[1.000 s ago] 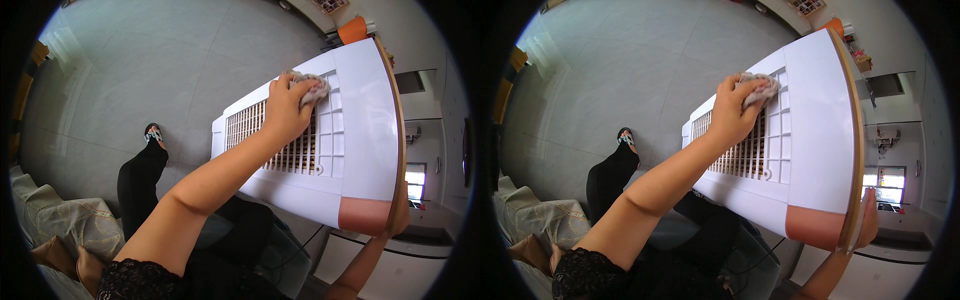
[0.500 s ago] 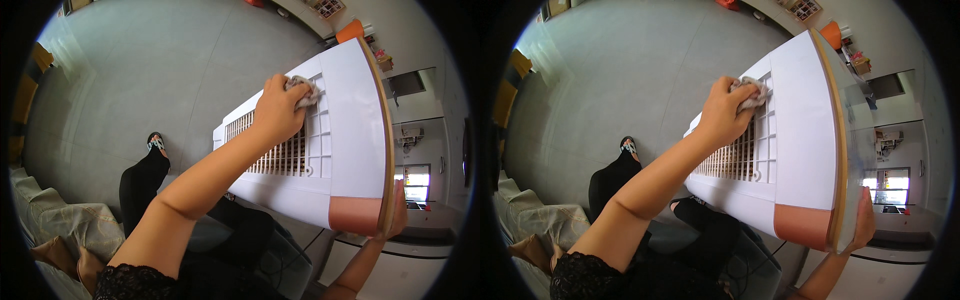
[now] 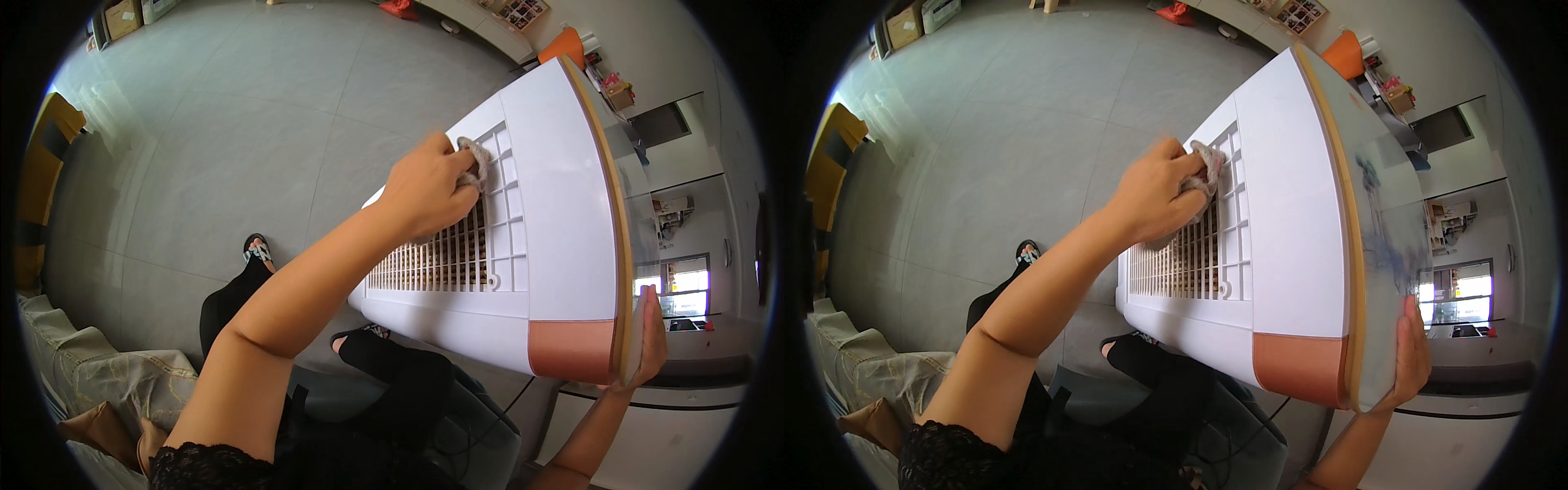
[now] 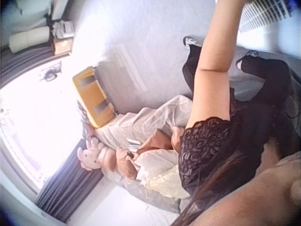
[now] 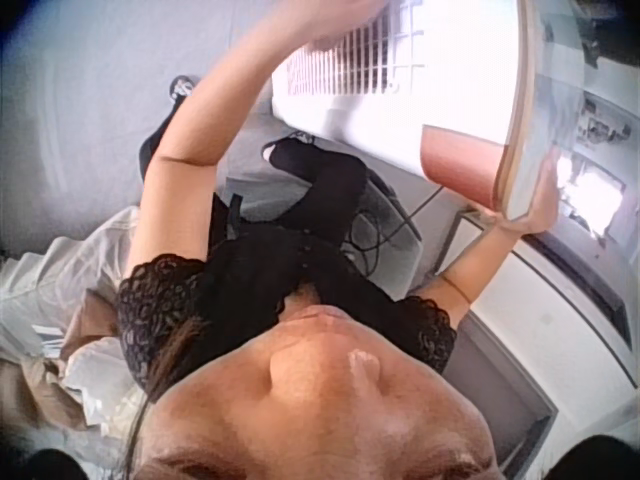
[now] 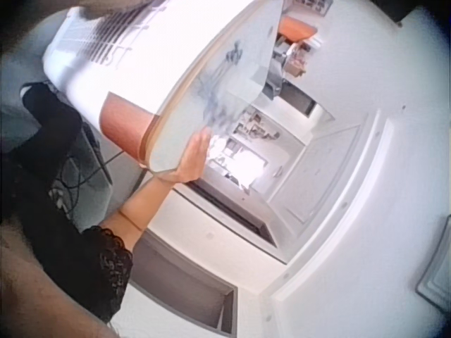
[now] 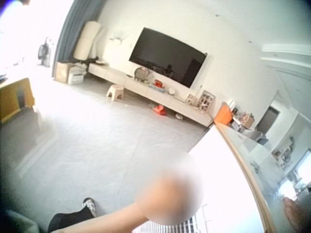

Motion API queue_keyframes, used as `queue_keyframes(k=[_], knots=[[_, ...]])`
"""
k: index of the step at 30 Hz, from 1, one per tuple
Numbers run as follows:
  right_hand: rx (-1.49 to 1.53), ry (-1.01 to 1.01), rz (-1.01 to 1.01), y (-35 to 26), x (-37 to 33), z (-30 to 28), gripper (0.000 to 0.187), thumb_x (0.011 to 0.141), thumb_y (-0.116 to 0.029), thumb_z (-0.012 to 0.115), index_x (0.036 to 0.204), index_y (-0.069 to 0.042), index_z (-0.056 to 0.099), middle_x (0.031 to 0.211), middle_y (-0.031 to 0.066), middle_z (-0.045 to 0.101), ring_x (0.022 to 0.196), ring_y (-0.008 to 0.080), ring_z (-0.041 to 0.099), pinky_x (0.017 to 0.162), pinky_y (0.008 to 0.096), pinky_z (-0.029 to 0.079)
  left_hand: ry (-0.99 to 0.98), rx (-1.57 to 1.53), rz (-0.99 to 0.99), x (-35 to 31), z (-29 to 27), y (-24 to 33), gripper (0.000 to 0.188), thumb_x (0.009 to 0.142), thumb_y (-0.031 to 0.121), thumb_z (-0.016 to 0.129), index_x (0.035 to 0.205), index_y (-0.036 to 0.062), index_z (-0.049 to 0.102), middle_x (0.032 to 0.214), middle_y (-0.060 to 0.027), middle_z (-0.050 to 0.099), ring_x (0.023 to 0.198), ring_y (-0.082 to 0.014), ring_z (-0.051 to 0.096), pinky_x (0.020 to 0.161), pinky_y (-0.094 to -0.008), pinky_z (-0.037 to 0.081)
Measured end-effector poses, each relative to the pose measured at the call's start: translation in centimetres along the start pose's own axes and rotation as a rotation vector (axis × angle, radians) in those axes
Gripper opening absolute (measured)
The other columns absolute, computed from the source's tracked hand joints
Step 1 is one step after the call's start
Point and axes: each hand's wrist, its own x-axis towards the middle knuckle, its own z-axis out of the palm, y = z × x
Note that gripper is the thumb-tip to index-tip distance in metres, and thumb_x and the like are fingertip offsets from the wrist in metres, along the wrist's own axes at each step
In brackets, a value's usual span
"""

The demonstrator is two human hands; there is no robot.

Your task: The person wipes a white plastic stand with a cloth, then washes the cloth in the kitchen sink. They return to the living area, move a box of snacks, and wipe the top and sides of a portable air cooler. The person opens the cooler to reveal ice packs, then closes it and continues wiping.

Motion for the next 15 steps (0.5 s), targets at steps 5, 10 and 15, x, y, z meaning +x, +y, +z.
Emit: queue_keyframes(k=[5, 10, 15], knots=[[0.038, 0.011, 0.011, 0.5, -0.2, -0.1, 0.093, 0.077, -0.073, 0.049, 0.128, 0.004, 0.049, 0.127, 0.0266, 0.053, 0.115, 0.0392, 0.055, 0.097, 0.0485, 0.044, 0.150, -0.059, 0.106, 1.5, -0.8, 1.0, 0.027, 0.077, 0.023, 0.053, 0.093, 0.0046, 0.065, 0.096, -0.0167, 0.056, 0.085, -0.0343, 0.058, 0.076, -0.0428, 0.049], [0.055, 0.017, 0.010, 0.8, -0.3, 0.3, 0.114, 0.065, -0.088, 0.043, 0.127, 0.008, 0.049, 0.126, 0.0290, 0.052, 0.115, 0.0408, 0.055, 0.097, 0.0494, 0.043, 0.191, 0.255, 0.217, 2.1, -0.4, 1.7, 0.025, 0.073, 0.018, 0.056, 0.090, 0.0016, 0.064, 0.097, -0.0159, 0.057, 0.084, -0.0333, 0.059, 0.073, -0.0404, 0.050], [0.062, -0.003, -0.003, 1.1, -0.7, -0.2, 0.113, 0.066, -0.087, 0.043, 0.128, 0.007, 0.048, 0.127, 0.0297, 0.051, 0.116, 0.0410, 0.054, 0.098, 0.0500, 0.042, 0.075, 0.031, 0.336, 2.3, -0.8, 0.1, 0.019, 0.072, 0.016, 0.057, 0.083, 0.0017, 0.063, 0.095, -0.0129, 0.057, 0.082, -0.0325, 0.059, 0.071, -0.0412, 0.049]])
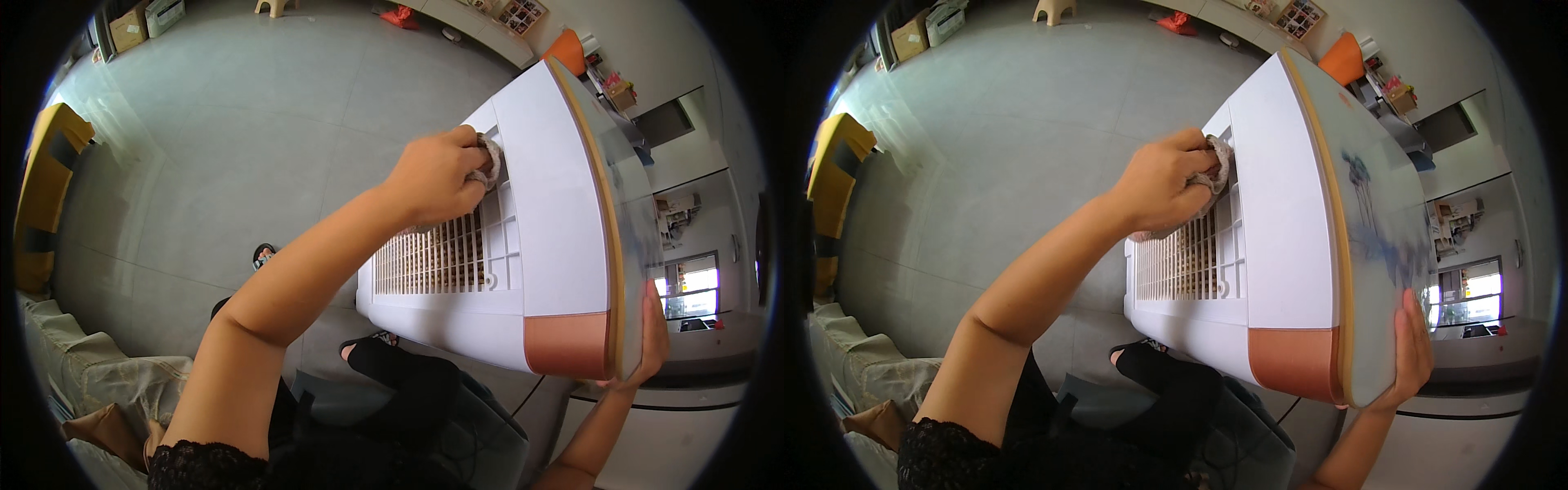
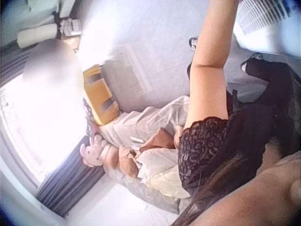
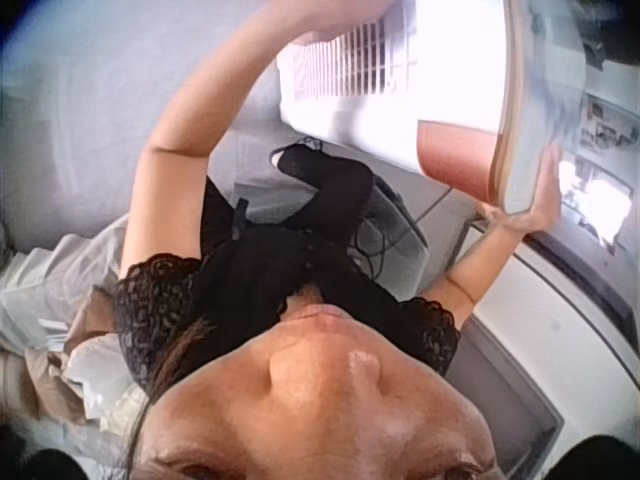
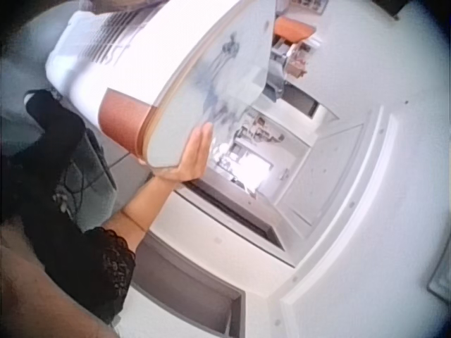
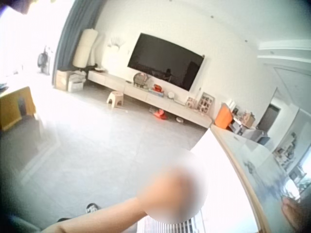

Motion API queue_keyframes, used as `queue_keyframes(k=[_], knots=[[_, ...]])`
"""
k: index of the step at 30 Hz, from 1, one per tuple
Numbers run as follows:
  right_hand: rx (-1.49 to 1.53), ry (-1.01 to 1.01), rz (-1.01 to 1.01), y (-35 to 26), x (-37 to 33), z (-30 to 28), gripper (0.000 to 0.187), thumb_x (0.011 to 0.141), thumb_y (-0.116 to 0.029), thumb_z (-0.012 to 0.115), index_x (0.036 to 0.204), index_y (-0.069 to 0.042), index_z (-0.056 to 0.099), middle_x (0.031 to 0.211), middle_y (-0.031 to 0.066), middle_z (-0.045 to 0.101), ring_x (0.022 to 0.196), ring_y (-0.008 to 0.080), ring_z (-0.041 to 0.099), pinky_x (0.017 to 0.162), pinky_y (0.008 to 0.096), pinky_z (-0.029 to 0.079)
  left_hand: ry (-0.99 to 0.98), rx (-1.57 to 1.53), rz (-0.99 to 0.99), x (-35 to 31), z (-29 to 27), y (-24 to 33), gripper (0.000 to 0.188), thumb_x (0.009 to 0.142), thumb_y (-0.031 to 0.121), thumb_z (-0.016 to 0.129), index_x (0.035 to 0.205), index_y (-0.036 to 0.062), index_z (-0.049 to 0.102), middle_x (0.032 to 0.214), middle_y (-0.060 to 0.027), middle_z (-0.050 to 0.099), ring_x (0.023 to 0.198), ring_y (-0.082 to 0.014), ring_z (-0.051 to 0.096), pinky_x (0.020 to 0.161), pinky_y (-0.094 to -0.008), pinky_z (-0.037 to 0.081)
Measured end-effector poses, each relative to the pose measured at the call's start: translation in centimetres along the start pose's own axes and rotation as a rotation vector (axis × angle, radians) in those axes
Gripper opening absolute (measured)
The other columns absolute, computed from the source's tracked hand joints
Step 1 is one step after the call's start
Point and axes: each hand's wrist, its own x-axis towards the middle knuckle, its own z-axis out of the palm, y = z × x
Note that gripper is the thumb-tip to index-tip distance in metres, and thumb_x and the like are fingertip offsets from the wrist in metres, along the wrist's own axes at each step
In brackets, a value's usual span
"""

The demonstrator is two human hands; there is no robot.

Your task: The person wipes a white plastic stand with a cloth, then washes the cloth in the kitchen sink. They return to the living area, move a box of snacks, and wipe the top and sides of a portable air cooler. The person opens the cooler to reveal ice packs, then closes it and continues wiping.

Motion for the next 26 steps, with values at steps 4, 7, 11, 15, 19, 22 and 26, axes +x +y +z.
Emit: queue_keyframes(k=[4, 7, 11, 15, 19, 22, 26], knots=[[0.022, 0.013, 0.021, -0.2, 0.2, 0.3, 0.113, 0.066, -0.087, 0.044, 0.128, 0.007, 0.048, 0.128, 0.0296, 0.050, 0.116, 0.0410, 0.053, 0.098, 0.0501, 0.042, 0.098, 0.133, -0.045, 1.0, -0.3, -0.5, 0.017, 0.071, 0.014, 0.057, 0.080, 0.0011, 0.063, 0.092, -0.0127, 0.057, 0.079, -0.0335, 0.057, 0.069, -0.0422, 0.048], [0.035, 0.019, 0.031, -0.4, 0.7, 0.5, 0.114, 0.064, -0.087, 0.046, 0.128, 0.007, 0.048, 0.127, 0.0297, 0.051, 0.116, 0.0414, 0.054, 0.098, 0.0502, 0.042, 0.138, 0.128, -0.006, 0.9, 0.5, -0.5, 0.018, 0.072, 0.014, 0.056, 0.081, 0.0010, 0.064, 0.092, -0.0137, 0.057, 0.078, -0.0345, 0.057, 0.069, -0.0426, 0.047], [0.014, 0.033, 0.005, -0.5, 0.4, 0.3, 0.115, 0.063, -0.087, 0.048, 0.127, 0.008, 0.048, 0.126, 0.0306, 0.051, 0.115, 0.0417, 0.054, 0.097, 0.0502, 0.042, 0.013, -0.182, -0.104, -1.5, 0.2, 0.6, 0.020, 0.072, 0.016, 0.053, 0.082, 0.0020, 0.064, 0.094, -0.0152, 0.056, 0.085, -0.0338, 0.057, 0.074, -0.0416, 0.048], [0.021, 0.054, 0.026, -0.9, 0.6, 0.4, 0.115, 0.063, -0.087, 0.047, 0.125, 0.010, 0.050, 0.124, 0.0312, 0.053, 0.113, 0.0421, 0.055, 0.096, 0.0498, 0.044, 0.120, -0.377, -0.211, -3.7, 1.1, 0.9, 0.024, 0.076, 0.016, 0.049, 0.087, 0.0006, 0.064, 0.097, -0.0178, 0.055, 0.087, -0.0361, 0.057, 0.079, -0.0424, 0.047], [0.017, 0.061, 0.042, -1.6, 1.5, 0.6, 0.114, 0.064, -0.087, 0.046, 0.123, 0.010, 0.051, 0.122, 0.0311, 0.054, 0.112, 0.0421, 0.056, 0.095, 0.0491, 0.044, 0.146, -0.196, -0.330, 0.0, 0.5, 0.7, 0.023, 0.077, 0.017, 0.050, 0.088, 0.0003, 0.062, 0.098, -0.0183, 0.055, 0.086, -0.0373, 0.057, 0.078, -0.0436, 0.047], [0.022, 0.047, 0.021, -1.6, 1.7, 0.3, 0.110, 0.066, -0.085, 0.048, 0.122, 0.009, 0.053, 0.122, 0.0306, 0.054, 0.112, 0.0421, 0.056, 0.095, 0.0483, 0.044, 0.083, -0.102, -0.240, 0.2, 1.0, 1.0, 0.024, 0.076, 0.018, 0.051, 0.090, 0.0015, 0.062, 0.100, -0.0174, 0.055, 0.087, -0.0374, 0.057, 0.078, -0.0436, 0.047], [0.046, 0.065, 0.000, -1.9, 1.9, 0.2, 0.102, 0.069, -0.081, 0.052, 0.122, 0.007, 0.053, 0.123, 0.0295, 0.054, 0.111, 0.0422, 0.057, 0.096, 0.0478, 0.045, 0.000, -0.217, -0.185, -1.5, 0.7, 1.5, 0.023, 0.072, 0.013, 0.051, 0.088, -0.0012, 0.061, 0.099, -0.0211, 0.052, 0.091, -0.0373, 0.054, 0.080, -0.0424, 0.045]])
